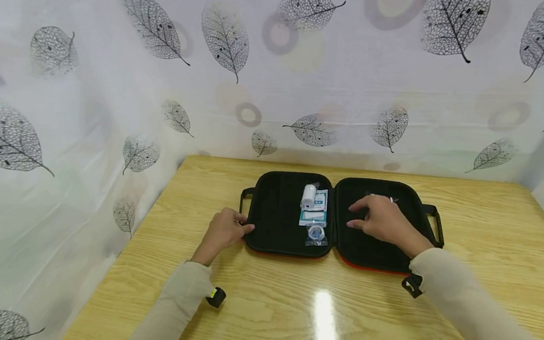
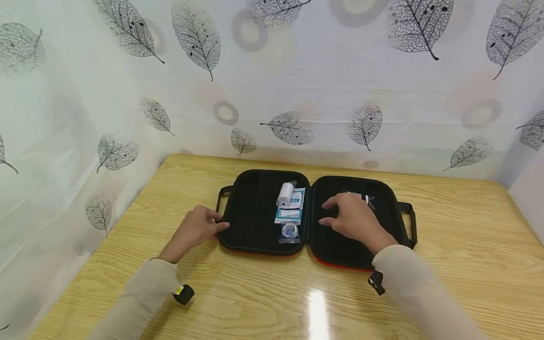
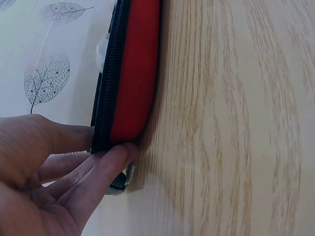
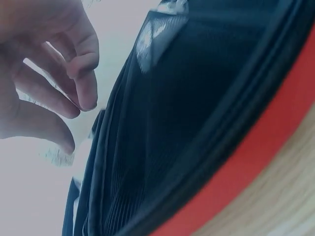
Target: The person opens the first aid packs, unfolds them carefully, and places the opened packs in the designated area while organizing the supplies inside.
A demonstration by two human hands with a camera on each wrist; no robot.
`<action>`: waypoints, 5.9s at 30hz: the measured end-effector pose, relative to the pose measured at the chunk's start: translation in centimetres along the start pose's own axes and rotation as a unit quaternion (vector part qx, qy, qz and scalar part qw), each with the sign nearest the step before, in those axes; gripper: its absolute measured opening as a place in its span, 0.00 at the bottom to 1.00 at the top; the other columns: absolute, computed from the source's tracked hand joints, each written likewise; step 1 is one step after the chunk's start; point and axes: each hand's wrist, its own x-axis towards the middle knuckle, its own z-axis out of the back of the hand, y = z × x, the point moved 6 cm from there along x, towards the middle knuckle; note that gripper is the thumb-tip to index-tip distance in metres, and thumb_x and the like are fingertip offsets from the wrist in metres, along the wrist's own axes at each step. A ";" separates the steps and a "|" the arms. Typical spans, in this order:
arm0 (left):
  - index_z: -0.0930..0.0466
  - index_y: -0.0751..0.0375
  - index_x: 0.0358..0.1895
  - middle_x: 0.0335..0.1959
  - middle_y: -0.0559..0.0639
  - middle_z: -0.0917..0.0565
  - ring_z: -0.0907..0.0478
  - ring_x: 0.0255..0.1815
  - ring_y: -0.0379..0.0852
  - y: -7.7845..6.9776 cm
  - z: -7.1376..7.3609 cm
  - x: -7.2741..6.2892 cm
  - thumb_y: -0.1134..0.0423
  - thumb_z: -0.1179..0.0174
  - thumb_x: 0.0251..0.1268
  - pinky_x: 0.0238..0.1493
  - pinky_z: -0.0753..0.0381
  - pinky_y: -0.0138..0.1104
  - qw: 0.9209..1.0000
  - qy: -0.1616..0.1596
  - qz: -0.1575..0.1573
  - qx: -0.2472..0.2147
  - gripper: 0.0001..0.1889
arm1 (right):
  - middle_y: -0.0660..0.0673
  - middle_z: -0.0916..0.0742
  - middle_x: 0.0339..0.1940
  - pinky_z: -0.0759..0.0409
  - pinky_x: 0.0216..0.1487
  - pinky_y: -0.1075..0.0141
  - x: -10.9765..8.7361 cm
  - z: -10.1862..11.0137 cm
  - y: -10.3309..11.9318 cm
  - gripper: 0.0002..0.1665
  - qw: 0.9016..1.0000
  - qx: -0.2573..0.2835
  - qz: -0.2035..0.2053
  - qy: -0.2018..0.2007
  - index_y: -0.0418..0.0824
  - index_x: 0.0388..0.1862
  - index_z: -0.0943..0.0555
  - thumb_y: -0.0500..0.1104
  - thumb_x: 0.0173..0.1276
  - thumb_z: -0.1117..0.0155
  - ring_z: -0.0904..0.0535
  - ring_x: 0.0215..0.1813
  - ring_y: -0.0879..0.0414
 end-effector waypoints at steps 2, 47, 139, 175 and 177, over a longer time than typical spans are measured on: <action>0.14 0.68 0.53 0.37 0.56 0.10 0.14 0.26 0.44 0.0 0.0 0.0 0.59 0.30 0.66 0.35 0.14 0.40 1.000 0.000 0.000 0.001 0.18 | 0.36 0.12 0.45 0.19 0.39 0.51 0.2 -0.6 0.6 0.21 1.000 0.001 0.012 0.004 0.32 0.50 0.13 0.43 0.62 0.23 0.22 0.28 0.58; 0.13 0.67 0.53 0.37 0.56 0.10 0.14 0.25 0.43 0.0 -0.1 0.1 0.59 0.30 0.65 0.35 0.13 0.40 1.000 -0.003 0.001 0.006 0.17 | 0.41 0.12 0.46 0.15 0.43 0.52 1.4 -4.8 5.4 0.20 0.999 -0.002 0.041 0.026 0.35 0.50 0.13 0.41 0.60 0.21 0.14 0.44 0.46; 0.13 0.68 0.52 0.36 0.56 0.10 0.14 0.24 0.43 0.0 -0.1 0.0 0.59 0.30 0.65 0.36 0.13 0.42 1.000 -0.005 -0.008 0.004 0.18 | 0.36 0.11 0.34 0.20 0.40 0.42 -5.1 4.2 -11.3 0.16 0.995 -0.021 -0.102 0.002 0.25 0.43 0.15 0.36 0.60 0.26 0.17 0.39 0.39; 0.13 0.67 0.52 0.35 0.55 0.10 0.14 0.26 0.43 -0.1 0.1 0.0 0.59 0.30 0.65 0.40 0.13 0.44 1.000 -0.004 -0.012 0.006 0.18 | 0.37 0.11 0.35 0.19 0.44 0.42 -3.0 3.7 -9.1 0.16 0.996 0.023 -0.084 -0.016 0.25 0.46 0.15 0.35 0.64 0.28 0.15 0.39 0.40; 0.13 0.67 0.53 0.36 0.55 0.10 0.14 0.26 0.43 0.0 0.1 0.0 0.59 0.30 0.66 0.40 0.13 0.44 1.000 -0.005 -0.010 0.005 0.18 | 0.36 0.11 0.36 0.20 0.44 0.41 -2.7 4.1 -8.6 0.17 0.996 0.018 -0.086 -0.022 0.25 0.47 0.15 0.36 0.64 0.28 0.16 0.40 0.38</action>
